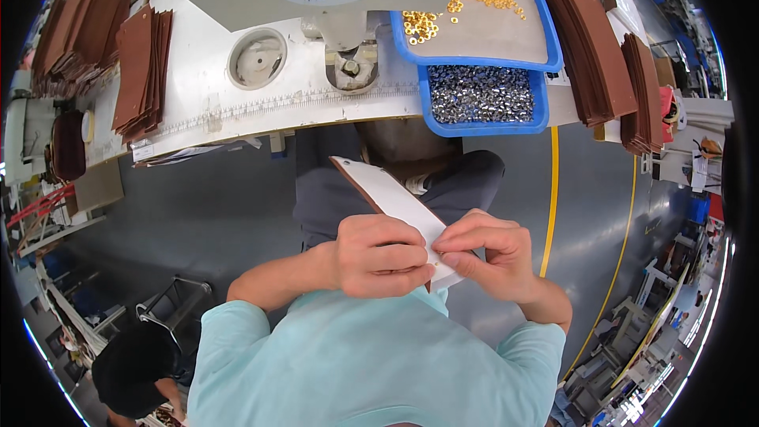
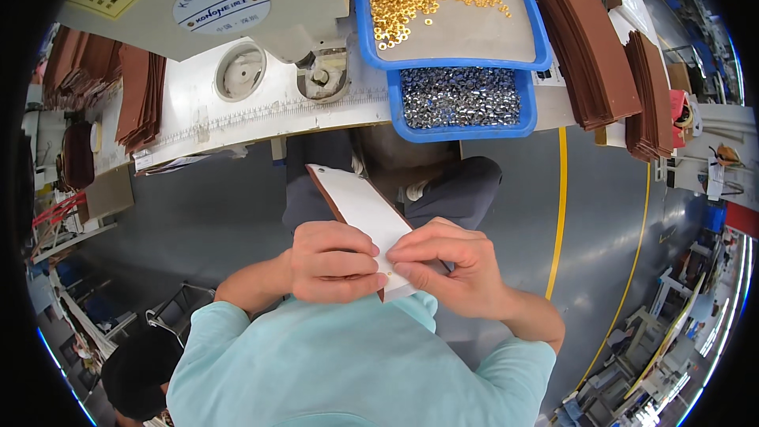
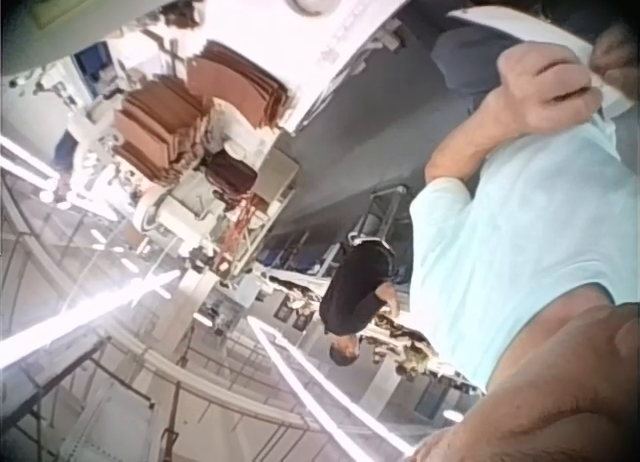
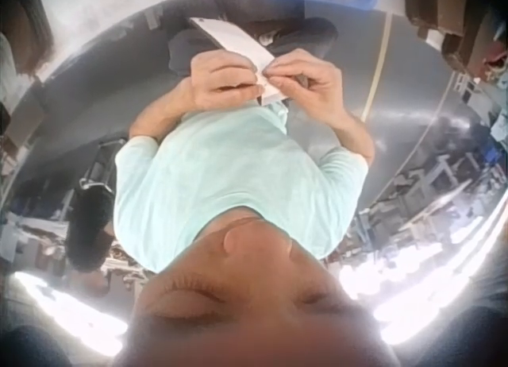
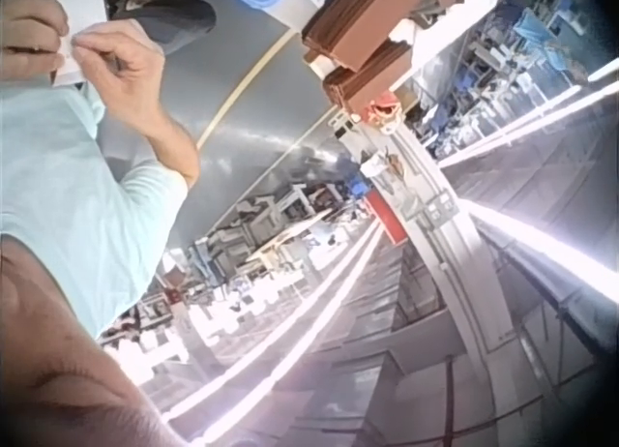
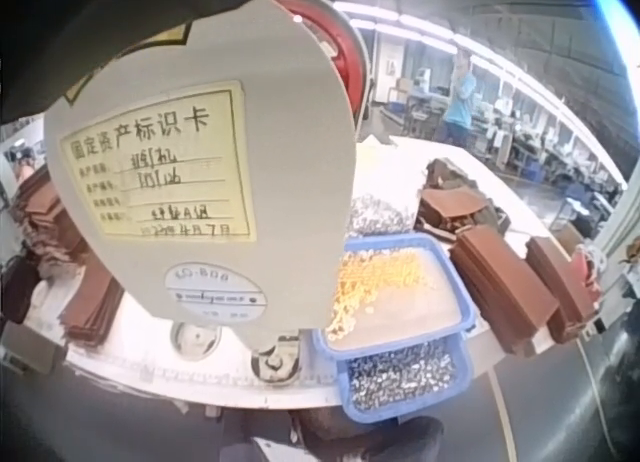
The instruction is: Attaching metal hardware studs to leather pieces at a professional assembly station.
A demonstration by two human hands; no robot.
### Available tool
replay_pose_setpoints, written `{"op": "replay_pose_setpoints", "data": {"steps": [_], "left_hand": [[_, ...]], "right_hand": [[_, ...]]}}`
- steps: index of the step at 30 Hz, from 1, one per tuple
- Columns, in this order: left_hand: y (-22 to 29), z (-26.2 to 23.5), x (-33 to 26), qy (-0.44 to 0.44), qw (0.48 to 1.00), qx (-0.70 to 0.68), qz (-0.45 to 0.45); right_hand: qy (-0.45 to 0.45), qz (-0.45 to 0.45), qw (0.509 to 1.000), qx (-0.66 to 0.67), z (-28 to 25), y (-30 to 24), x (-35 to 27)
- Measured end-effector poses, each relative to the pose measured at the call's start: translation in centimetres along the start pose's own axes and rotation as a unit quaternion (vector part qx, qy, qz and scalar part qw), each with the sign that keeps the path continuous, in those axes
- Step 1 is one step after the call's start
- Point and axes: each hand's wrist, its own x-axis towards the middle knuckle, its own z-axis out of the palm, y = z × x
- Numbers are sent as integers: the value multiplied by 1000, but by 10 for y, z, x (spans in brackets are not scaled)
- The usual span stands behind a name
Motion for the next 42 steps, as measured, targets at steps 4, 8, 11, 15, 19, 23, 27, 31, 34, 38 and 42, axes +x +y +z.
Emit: {"op": "replay_pose_setpoints", "data": {"steps": [4,8,11,15,19,23,27,31,34,38,42], "left_hand": [[0,-2,3,-22,998,-43,-30],[6,4,0,5,992,-76,-99],[9,1,0,-4,984,-102,-145],[11,-1,1,-12,977,-114,-178],[12,0,-2,-11,978,-104,-180],[14,1,-6,9,974,-100,-204],[14,3,-5,5,976,-84,-201],[15,4,-4,-3,978,-67,-198],[15,5,-6,-6,980,-49,-193],[13,7,-1,5,981,-51,-188],[11,7,12,-4,957,-39,-287]], "right_hand": [[-18,25,999,36,1,-2,2],[-19,61,994,86,1,0,1],[-20,64,994,87,1,0,1],[-21,54,995,80,0,1,1],[-37,4,999,17,-4,-1,3],[-26,-38,998,-50,0,-8,5],[-8,-55,992,-116,-1,3,3],[10,-79,988,-135,-1,8,7],[9,-86,984,-156,-1,9,8],[46,-171,949,-262,2,12,11],[71,-263,898,-344,7,22,14]]}}
